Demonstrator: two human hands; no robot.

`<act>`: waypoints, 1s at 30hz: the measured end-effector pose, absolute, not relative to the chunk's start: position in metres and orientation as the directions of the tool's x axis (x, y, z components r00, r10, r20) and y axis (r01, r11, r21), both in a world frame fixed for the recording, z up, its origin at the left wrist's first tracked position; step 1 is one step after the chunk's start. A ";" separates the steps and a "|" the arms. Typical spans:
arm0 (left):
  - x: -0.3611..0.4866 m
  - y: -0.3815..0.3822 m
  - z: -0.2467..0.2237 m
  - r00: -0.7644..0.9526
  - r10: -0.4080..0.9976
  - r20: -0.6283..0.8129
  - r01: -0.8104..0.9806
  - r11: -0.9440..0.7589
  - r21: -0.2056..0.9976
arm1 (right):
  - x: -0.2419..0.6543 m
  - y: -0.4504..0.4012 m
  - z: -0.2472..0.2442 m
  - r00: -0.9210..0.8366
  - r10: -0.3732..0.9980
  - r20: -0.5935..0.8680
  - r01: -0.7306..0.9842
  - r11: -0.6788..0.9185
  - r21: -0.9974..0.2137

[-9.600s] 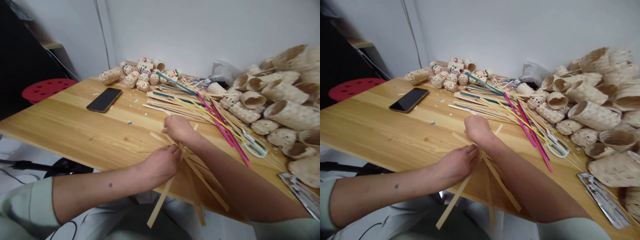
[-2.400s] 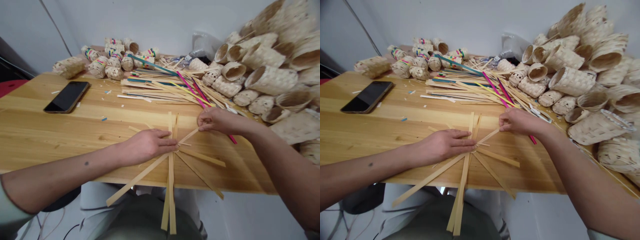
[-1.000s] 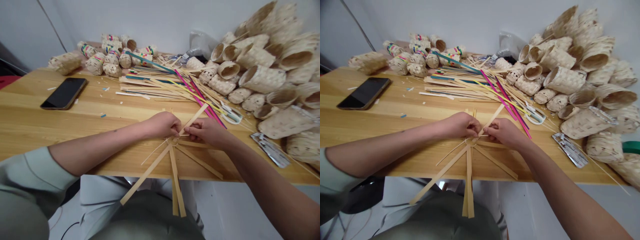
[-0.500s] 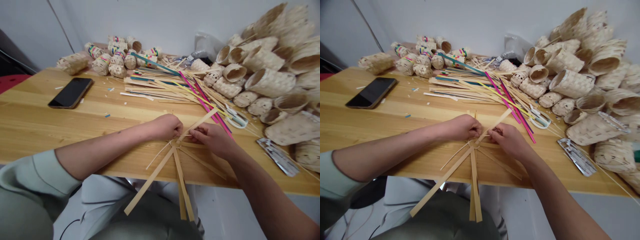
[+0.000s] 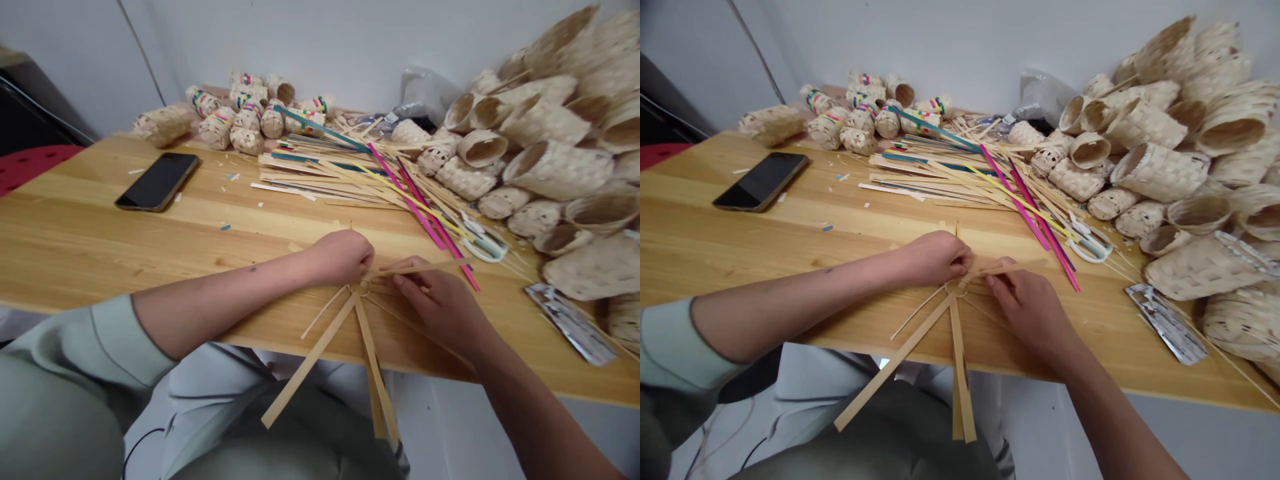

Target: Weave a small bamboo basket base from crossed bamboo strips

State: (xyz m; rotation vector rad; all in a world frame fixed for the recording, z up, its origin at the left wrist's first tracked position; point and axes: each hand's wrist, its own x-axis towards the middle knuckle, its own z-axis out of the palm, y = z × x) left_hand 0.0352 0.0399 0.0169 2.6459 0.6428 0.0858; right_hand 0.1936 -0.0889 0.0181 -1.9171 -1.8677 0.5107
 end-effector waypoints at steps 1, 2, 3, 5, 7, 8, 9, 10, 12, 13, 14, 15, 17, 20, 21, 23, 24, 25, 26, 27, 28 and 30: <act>0.036 0.040 0.018 0.890 0.455 -0.043 0.433 -0.809 0.398 | 0.193 -0.092 0.017 0.037 0.998 0.045 0.841 -0.007 -0.542; 0.036 0.040 0.018 0.890 0.453 -0.047 0.433 -0.810 0.396 | 0.192 -0.095 0.016 0.040 0.997 0.063 0.833 0.002 -0.554; 0.036 0.040 0.018 0.893 0.447 -0.047 0.426 -0.811 0.401 | 0.192 -0.097 0.014 0.038 0.996 0.076 0.824 0.011 -0.566; 0.036 0.040 0.017 0.902 0.429 -0.047 0.408 -0.810 0.421 | 0.192 -0.099 0.013 0.019 0.996 0.084 0.812 0.033 -0.582; 0.035 0.041 0.015 0.910 0.411 -0.049 0.387 -0.805 0.450 | 0.193 -0.096 0.013 0.017 0.996 0.084 0.824 0.034 -0.565; 0.034 0.041 0.013 0.913 0.406 -0.047 0.380 -0.802 0.461 | 0.193 -0.094 0.013 0.023 0.997 0.080 0.837 0.025 -0.546; 0.033 0.041 0.012 0.913 0.406 -0.041 0.377 -0.800 0.466 | 0.193 -0.090 0.014 0.029 0.997 0.075 0.850 0.015 -0.527; 0.032 0.041 0.011 0.913 0.407 -0.031 0.373 -0.800 0.469 | 0.193 -0.087 0.014 0.031 0.997 0.069 0.859 0.008 -0.512; 0.032 0.042 0.010 0.914 0.406 -0.015 0.362 -0.797 0.483 | 0.191 -0.081 0.015 0.026 0.999 0.042 0.867 -0.001 -0.499; 0.032 0.043 0.009 0.916 0.401 -0.016 0.355 -0.791 0.498 | 0.190 -0.079 0.015 0.022 0.999 0.028 0.871 -0.006 -0.492; 0.032 0.044 0.009 0.920 0.392 -0.021 0.345 -0.782 0.519 | 0.189 -0.077 0.015 0.028 0.999 0.016 0.879 -0.017 -0.476; 0.033 0.044 0.010 0.924 0.380 -0.029 0.334 -0.770 0.544 | 0.187 -0.077 0.015 0.044 0.999 0.013 0.892 -0.033 -0.450; 0.034 0.046 0.011 0.924 0.378 -0.051 0.336 -0.742 0.581 | 0.183 -0.078 0.016 0.078 0.997 0.028 0.922 -0.061 -0.382; 0.037 0.046 0.014 0.908 0.410 -0.088 0.377 -0.705 0.601 | 0.178 -0.081 0.017 0.105 0.992 0.075 0.954 -0.079 -0.290; 0.037 0.045 0.015 0.904 0.416 -0.096 0.385 -0.697 0.605 | 0.176 -0.082 0.017 0.107 0.990 0.089 0.958 -0.079 -0.275; 0.037 0.045 0.015 0.905 0.414 -0.098 0.384 -0.693 0.610 | 0.174 -0.084 0.016 0.109 0.988 0.113 0.963 -0.076 -0.258; 0.037 0.045 0.014 0.907 0.412 -0.090 0.377 -0.697 0.610 | 0.172 -0.085 0.015 0.109 0.986 0.125 0.967 -0.076 -0.244; 0.037 0.045 0.013 0.909 0.409 -0.081 0.370 -0.703 0.607 | 0.171 -0.086 0.014 0.102 0.985 0.137 0.973 -0.071 -0.218; 0.037 0.045 0.012 0.909 0.410 -0.073 0.368 -0.709 0.601 | 0.169 -0.087 0.012 0.088 0.984 0.153 0.982 -0.061 -0.177; 0.037 0.045 0.011 0.909 0.412 -0.066 0.368 -0.715 0.595 | 0.166 -0.088 0.010 0.071 0.981 0.179 0.991 -0.049 -0.124; 0.037 0.046 0.010 0.909 0.414 -0.060 0.367 -0.721 0.587 | 0.164 -0.090 0.009 0.051 0.976 0.212 0.997 -0.039 -0.062; 0.037 0.045 0.010 0.906 0.420 -0.047 0.369 -0.732 0.572 | 0.158 -0.094 0.006 0.011 0.960 0.279 0.998 -0.027 0.056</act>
